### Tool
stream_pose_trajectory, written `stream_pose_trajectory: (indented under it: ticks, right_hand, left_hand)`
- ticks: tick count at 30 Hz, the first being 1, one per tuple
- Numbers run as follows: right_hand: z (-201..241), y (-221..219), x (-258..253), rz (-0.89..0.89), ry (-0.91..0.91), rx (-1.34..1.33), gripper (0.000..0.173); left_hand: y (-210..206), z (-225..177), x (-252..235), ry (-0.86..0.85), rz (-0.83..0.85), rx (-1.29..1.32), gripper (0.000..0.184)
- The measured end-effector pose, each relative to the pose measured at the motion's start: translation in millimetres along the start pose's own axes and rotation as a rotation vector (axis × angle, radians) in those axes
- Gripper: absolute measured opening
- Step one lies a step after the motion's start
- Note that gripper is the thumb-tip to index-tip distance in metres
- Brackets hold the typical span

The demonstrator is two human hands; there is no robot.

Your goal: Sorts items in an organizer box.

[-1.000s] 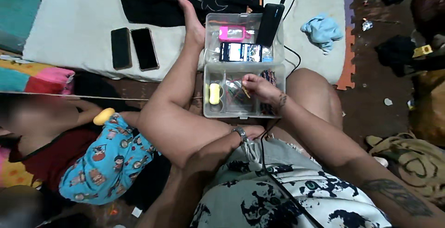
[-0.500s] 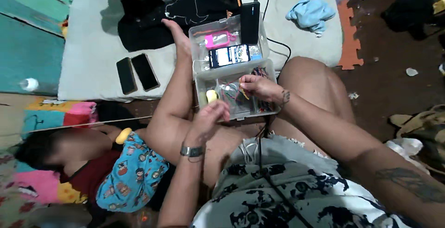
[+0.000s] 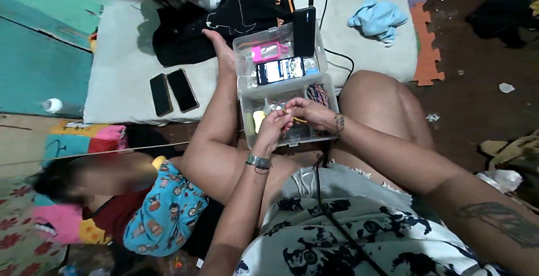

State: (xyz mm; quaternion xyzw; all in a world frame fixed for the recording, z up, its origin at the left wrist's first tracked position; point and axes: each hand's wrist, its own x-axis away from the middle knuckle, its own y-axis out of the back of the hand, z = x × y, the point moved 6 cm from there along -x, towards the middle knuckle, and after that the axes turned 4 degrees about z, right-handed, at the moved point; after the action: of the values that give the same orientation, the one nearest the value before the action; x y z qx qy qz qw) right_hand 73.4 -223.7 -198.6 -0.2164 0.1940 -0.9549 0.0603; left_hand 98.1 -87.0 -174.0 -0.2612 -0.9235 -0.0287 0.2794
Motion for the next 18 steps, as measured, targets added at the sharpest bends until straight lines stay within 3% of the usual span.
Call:
stream_pose_trajectory:
  ticks: [5,10,15,18]
  right_hand:
    - [1,-2,0,0.027,-0.032,0.044,0.023]
    - [13,-9,7,0.053,0.09,0.588,0.023]
    - [5,-22,9,0.167,0.11,0.922,0.024]
    - [5,-19,8,0.163,0.11,1.094,0.025]
  left_hand:
    - [7,-1,1,-0.038,-0.094,0.043,0.009]
    - [13,0,1,-0.075,-0.173,0.052,0.009]
    - [24,-1,0,-0.109,-0.184,0.378,0.008]
    - [32,-6,2,-0.095,-0.132,0.343,0.012]
